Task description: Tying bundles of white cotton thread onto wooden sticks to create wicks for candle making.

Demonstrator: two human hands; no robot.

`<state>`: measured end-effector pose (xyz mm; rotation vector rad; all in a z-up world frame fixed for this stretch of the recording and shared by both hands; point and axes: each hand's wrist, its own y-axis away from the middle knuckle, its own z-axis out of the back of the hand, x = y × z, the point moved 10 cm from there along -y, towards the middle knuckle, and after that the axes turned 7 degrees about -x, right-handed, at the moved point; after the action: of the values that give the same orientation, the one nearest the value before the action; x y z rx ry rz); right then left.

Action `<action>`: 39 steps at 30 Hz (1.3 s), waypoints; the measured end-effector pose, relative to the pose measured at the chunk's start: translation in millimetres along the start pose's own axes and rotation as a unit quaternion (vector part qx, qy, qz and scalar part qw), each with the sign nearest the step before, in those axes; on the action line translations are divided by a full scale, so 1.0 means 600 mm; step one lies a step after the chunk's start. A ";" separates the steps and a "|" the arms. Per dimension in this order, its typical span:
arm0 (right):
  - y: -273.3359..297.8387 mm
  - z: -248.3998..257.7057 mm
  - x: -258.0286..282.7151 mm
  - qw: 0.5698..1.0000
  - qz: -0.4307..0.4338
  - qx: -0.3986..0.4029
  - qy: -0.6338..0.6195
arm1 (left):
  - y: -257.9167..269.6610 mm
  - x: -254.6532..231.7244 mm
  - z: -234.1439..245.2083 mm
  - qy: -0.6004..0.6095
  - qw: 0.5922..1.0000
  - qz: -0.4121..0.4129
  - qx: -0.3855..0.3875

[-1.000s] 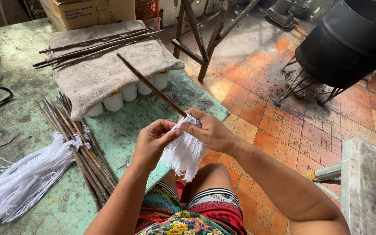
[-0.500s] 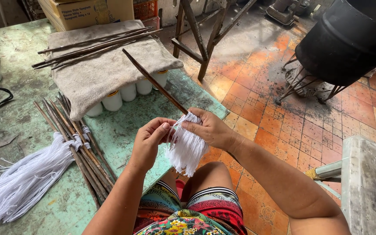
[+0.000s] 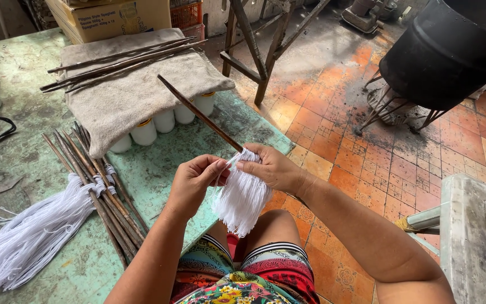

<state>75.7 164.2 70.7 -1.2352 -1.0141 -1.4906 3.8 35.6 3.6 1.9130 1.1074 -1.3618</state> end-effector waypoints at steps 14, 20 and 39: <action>-0.006 0.009 -0.024 0.999 -0.039 0.005 0.002 | -0.018 -0.058 0.032 0.097 0.995 -0.017 -0.006; -0.009 0.003 -0.030 0.998 -0.052 0.017 -0.017 | 0.012 -0.047 -0.022 -0.105 0.993 -0.018 0.045; -0.013 -0.013 -0.035 0.997 -0.054 0.048 0.008 | -0.004 -0.068 0.012 0.042 0.998 -0.046 -0.027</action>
<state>67.6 161.4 48.4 -1.1144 -1.1448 -1.5136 -8.3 18.5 39.5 1.9177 1.2734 -1.2962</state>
